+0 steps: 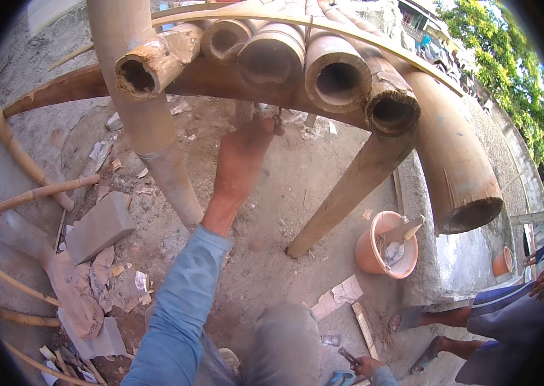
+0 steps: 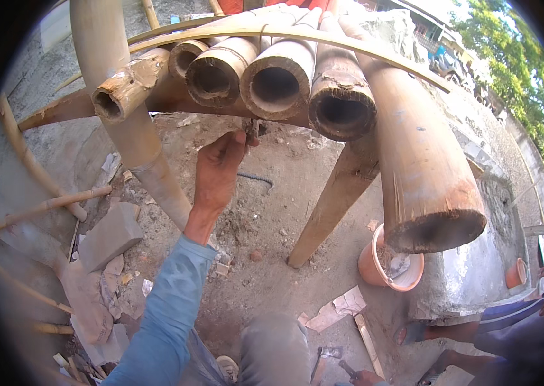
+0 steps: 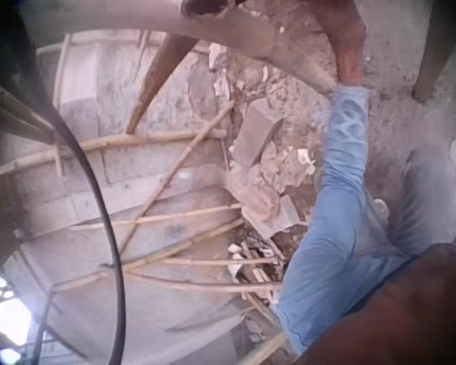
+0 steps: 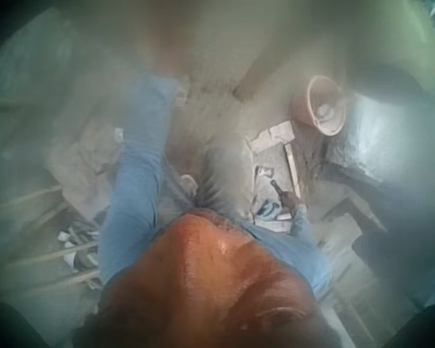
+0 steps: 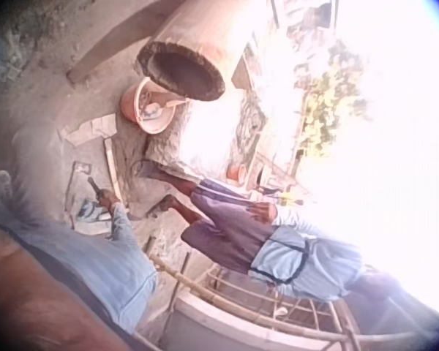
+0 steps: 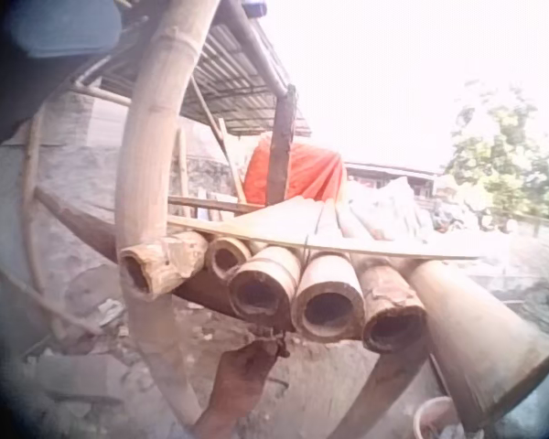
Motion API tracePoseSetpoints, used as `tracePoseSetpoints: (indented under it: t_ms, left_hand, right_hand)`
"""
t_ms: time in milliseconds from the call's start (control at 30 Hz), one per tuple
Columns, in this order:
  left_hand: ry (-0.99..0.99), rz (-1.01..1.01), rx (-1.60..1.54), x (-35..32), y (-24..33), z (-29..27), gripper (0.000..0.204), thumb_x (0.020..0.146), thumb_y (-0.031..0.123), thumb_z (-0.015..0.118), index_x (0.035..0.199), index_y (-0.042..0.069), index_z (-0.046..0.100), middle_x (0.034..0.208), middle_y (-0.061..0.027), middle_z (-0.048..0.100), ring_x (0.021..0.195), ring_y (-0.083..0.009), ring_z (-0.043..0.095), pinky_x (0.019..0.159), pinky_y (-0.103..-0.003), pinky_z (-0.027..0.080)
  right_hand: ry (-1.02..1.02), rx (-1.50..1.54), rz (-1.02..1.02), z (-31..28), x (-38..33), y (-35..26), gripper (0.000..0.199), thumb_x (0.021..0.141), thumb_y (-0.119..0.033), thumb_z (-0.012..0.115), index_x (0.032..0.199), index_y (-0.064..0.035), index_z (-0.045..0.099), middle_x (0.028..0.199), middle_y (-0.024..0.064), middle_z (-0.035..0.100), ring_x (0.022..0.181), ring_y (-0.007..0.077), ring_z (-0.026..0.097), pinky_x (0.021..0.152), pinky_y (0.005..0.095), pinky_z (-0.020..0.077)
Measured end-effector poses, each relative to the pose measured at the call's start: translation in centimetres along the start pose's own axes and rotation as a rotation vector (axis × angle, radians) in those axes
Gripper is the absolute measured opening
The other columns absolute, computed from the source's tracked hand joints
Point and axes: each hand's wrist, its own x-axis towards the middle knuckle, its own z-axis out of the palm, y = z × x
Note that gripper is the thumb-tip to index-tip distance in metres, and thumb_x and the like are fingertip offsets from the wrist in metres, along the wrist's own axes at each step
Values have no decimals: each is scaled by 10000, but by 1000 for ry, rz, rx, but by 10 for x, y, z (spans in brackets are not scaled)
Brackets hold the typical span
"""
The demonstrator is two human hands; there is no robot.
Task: The person is assembling a bamboo structure using pliers and a saw. They are securing bamboo poles together with wire and cutting the poles to size.
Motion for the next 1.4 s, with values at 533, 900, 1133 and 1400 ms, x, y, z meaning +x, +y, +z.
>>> tracePoseSetpoints:
  t_ms: [533, 900, 1133, 1400]
  left_hand:
    - [47, 308, 116, -2, -21, 9, 278, 1095, 225, 622, 1066, -31, 727, 956, -75, 729, 880, -146, 623, 813, -308, 490]
    - [121, 336, 188, -13, -12, 6, 175, 1039, 102, 664, 1101, -37, 751, 937, -151, 726, 820, -223, 669, 759, -359, 513]
    - [144, 403, 196, -15, -12, 6, 193, 1045, 122, 671, 1131, -27, 758, 956, -146, 741, 840, -243, 684, 767, -355, 526]
    - [149, 278, 179, -21, -6, 4, 216, 1051, 141, 705, 1165, -31, 768, 989, -91, 764, 886, -120, 666, 790, -288, 526]
  right_hand:
    - [728, 332, -1171, -199, -89, -403, 265, 1051, -128, 600, 1279, -4, 654, 953, 195, 683, 900, 347, 666, 833, 448, 523]
    - [1406, 223, -1304, -257, -80, -534, 522, 1005, 37, 516, 1514, 94, 415, 1314, 307, 532, 1123, 461, 613, 942, 504, 515]
    - [1434, 317, -1384, -263, -70, -561, 600, 1016, 21, 501, 1597, 59, 360, 1356, 300, 535, 1201, 480, 579, 991, 533, 482]
    - [1418, 399, -1312, -254, -67, -572, 323, 1050, -73, 571, 1340, 53, 505, 1031, 304, 662, 938, 511, 646, 699, 562, 475]
